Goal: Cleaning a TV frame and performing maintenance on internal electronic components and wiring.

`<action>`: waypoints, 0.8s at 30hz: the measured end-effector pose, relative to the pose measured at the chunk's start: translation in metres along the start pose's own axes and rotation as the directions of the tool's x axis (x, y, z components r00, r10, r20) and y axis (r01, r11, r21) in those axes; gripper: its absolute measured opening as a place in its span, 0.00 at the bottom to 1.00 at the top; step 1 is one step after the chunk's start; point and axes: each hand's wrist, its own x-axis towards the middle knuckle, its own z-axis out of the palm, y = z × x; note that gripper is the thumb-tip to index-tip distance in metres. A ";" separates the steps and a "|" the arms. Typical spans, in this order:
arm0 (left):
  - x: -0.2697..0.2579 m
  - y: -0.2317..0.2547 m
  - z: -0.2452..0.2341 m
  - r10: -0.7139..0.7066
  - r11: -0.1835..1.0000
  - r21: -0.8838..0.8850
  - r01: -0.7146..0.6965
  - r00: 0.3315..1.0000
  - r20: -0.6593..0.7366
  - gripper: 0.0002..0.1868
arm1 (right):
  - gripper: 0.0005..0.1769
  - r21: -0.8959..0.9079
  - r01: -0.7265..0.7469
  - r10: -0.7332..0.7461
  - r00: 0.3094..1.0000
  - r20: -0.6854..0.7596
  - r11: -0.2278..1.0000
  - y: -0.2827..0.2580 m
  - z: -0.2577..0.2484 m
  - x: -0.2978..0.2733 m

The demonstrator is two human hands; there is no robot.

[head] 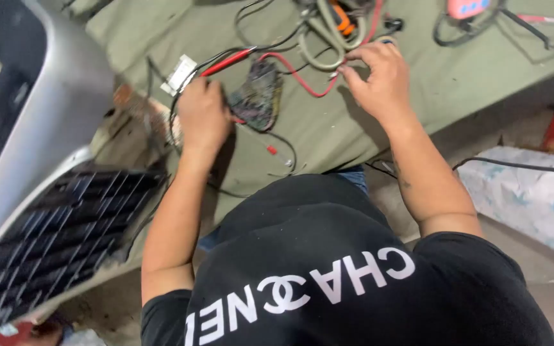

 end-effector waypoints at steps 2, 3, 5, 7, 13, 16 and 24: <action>0.005 -0.001 0.003 0.015 0.999 0.031 -0.015 1.000 0.004 0.08 | 0.07 -0.023 -0.020 0.019 0.998 -0.054 1.000 0.027 -0.012 -0.002; 0.004 -0.003 0.003 0.001 0.998 0.070 -0.001 1.000 0.004 0.08 | 0.06 -0.034 -0.018 0.015 0.996 -0.091 0.999 0.038 -0.015 -0.002; 0.005 -0.002 0.004 -0.001 0.997 0.071 0.000 1.000 0.010 0.11 | 0.07 -0.041 -0.078 0.073 0.990 -0.119 0.996 0.054 -0.026 0.001; 0.004 -0.005 0.005 -0.018 0.996 0.083 0.018 1.000 0.007 0.14 | 0.08 -0.038 -0.119 0.113 0.983 -0.142 0.992 0.060 -0.030 0.011; 0.007 -0.005 0.001 -0.026 1.000 0.006 0.026 1.000 0.010 0.08 | 0.10 0.107 -0.033 0.044 0.994 -0.098 0.994 0.017 0.008 0.049; 0.008 -0.004 -0.004 -0.058 0.996 -0.071 0.056 0.998 -0.026 0.08 | 0.10 0.164 0.027 -0.024 1.000 -0.020 0.986 -0.027 0.033 0.063; 0.001 -0.010 0.008 -0.022 0.997 0.074 0.033 0.989 -0.148 0.15 | 0.07 0.157 0.058 -0.051 0.998 -0.044 0.986 -0.024 0.037 0.076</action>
